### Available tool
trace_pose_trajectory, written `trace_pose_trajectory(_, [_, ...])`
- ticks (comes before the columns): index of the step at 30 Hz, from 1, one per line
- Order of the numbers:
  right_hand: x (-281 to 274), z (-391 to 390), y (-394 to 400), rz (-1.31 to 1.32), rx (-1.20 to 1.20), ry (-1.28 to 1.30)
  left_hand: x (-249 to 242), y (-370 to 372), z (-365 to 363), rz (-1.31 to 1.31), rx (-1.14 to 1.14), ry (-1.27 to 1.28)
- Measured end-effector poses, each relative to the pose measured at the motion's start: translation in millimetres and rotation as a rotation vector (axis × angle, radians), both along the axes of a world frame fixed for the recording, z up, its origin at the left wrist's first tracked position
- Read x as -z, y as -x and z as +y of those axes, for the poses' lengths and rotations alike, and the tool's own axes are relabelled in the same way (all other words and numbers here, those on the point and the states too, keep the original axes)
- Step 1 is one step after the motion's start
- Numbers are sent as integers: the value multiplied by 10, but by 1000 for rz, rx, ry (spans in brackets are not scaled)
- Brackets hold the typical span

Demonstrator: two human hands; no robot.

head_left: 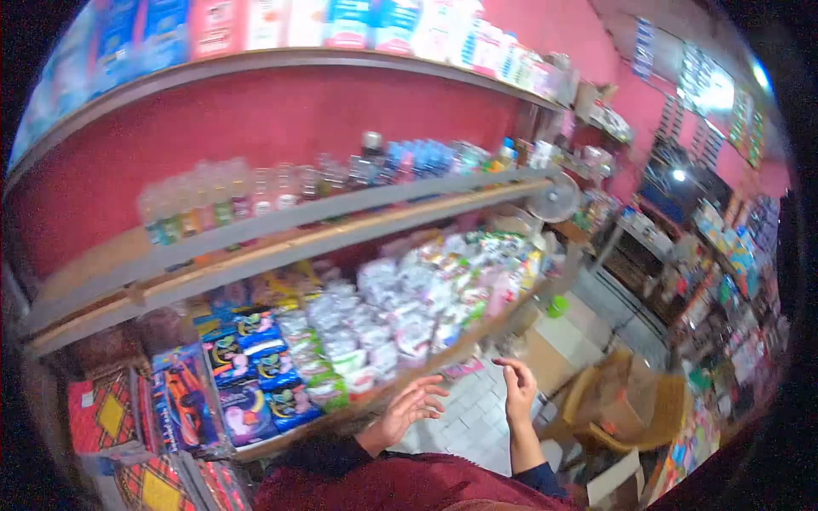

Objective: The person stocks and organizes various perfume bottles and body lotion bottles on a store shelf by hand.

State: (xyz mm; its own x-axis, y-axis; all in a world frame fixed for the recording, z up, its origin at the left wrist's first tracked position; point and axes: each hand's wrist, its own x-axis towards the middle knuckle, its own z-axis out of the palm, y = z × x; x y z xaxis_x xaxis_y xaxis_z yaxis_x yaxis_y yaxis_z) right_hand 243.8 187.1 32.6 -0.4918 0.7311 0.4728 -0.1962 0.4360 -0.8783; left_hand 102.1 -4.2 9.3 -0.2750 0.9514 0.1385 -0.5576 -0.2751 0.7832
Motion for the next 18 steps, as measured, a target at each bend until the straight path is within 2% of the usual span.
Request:
trace_pose_trajectory(3, [118,235,-1034,-47,203,3,69,-711,494,8,253,50])
trace_pose_trajectory(5, [40,301,-1626,-82,329,11,113,-1183,789,7,411,120])
trace_pose_trajectory(6, [-28,264,-1851,0,362,35,96,-1407,910,28,495,141])
trace_pose_trajectory(8, [-81,223,-2285,-53,472,101,262,-1771,1185,-40,672,108])
trace_pose_trajectory(11, [87,132,-2761,-29,591,66,188,-2197,1455,12,839,140])
trace_pose_trajectory(14, [313,-3,-3149,20,683,247,193,-2576,1709,68,996,178])
trace_pose_trajectory(18, [548,-112,-3461,142,855,322,309,-2949,2065,91,1249,237])
